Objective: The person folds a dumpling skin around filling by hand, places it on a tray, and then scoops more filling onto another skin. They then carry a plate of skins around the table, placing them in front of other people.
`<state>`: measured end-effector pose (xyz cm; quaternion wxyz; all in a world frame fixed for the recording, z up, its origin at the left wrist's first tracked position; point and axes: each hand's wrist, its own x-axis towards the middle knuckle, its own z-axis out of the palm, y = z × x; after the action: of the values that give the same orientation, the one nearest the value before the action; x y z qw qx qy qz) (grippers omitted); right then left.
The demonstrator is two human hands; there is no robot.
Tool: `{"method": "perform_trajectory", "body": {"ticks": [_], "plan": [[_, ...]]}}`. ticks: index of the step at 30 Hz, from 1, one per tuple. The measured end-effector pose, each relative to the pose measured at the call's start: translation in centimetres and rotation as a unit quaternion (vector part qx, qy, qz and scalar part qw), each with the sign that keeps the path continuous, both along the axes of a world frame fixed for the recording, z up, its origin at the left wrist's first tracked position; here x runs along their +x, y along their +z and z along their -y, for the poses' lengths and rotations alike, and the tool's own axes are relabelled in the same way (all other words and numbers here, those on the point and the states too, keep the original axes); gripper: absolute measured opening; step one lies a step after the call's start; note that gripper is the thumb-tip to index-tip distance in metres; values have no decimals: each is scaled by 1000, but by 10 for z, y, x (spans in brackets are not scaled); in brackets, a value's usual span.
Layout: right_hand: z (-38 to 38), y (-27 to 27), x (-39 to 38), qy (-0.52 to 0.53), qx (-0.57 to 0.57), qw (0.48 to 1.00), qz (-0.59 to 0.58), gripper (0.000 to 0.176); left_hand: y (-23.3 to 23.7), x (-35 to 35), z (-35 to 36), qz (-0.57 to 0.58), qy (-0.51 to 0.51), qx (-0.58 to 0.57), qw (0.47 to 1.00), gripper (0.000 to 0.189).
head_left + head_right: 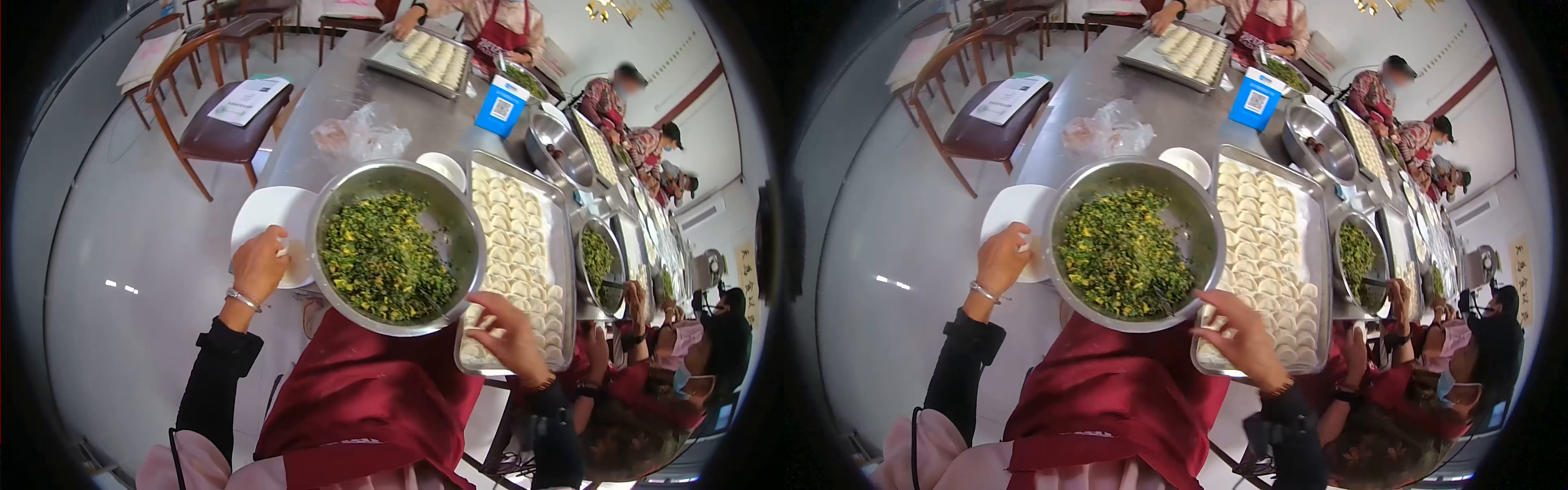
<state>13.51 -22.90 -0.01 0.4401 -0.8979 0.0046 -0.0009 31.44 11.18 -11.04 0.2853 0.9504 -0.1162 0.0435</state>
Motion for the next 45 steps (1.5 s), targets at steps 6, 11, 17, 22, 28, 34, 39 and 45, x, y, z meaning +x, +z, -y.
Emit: {"method": "perform_trajectory", "body": {"ticks": [6, 11, 17, 22, 28, 34, 39, 45], "plan": [[-29, -47, 54, 93, -38, 982, 159, 23, 32, -18, 4, 127, -4, -25, 992, 14], [-22, -46, 56, -38, 32, 992, 119, 11, 34, -30, -10, -103, 95, -458, 878, 16], [-6, -35, 55, -241, 23, 960, 141, 19, 48, -50, 1, -200, 83, -657, 722, 25], [-27, -53, 60, -194, 93, 973, 89, 25, 45, -73, 37, -264, 56, -675, 686, 32], [-26, -53, 59, -257, 307, 916, 30, 33, 30, -81, 51, -284, 61, -676, 678, 31], [-23, -52, 56, -287, 421, 859, 42, 31, 39, -82, 53, -280, 55, -668, 687, 32], [-18, -39, 69, -256, 342, 902, 59, 27, 34, -82, 53, -273, 53, -661, 696, 31], [-2, -51, 110, -24, -2, 989, 146, 12, 32, -81, 53, -269, 57, -653, 706, 31]]}}
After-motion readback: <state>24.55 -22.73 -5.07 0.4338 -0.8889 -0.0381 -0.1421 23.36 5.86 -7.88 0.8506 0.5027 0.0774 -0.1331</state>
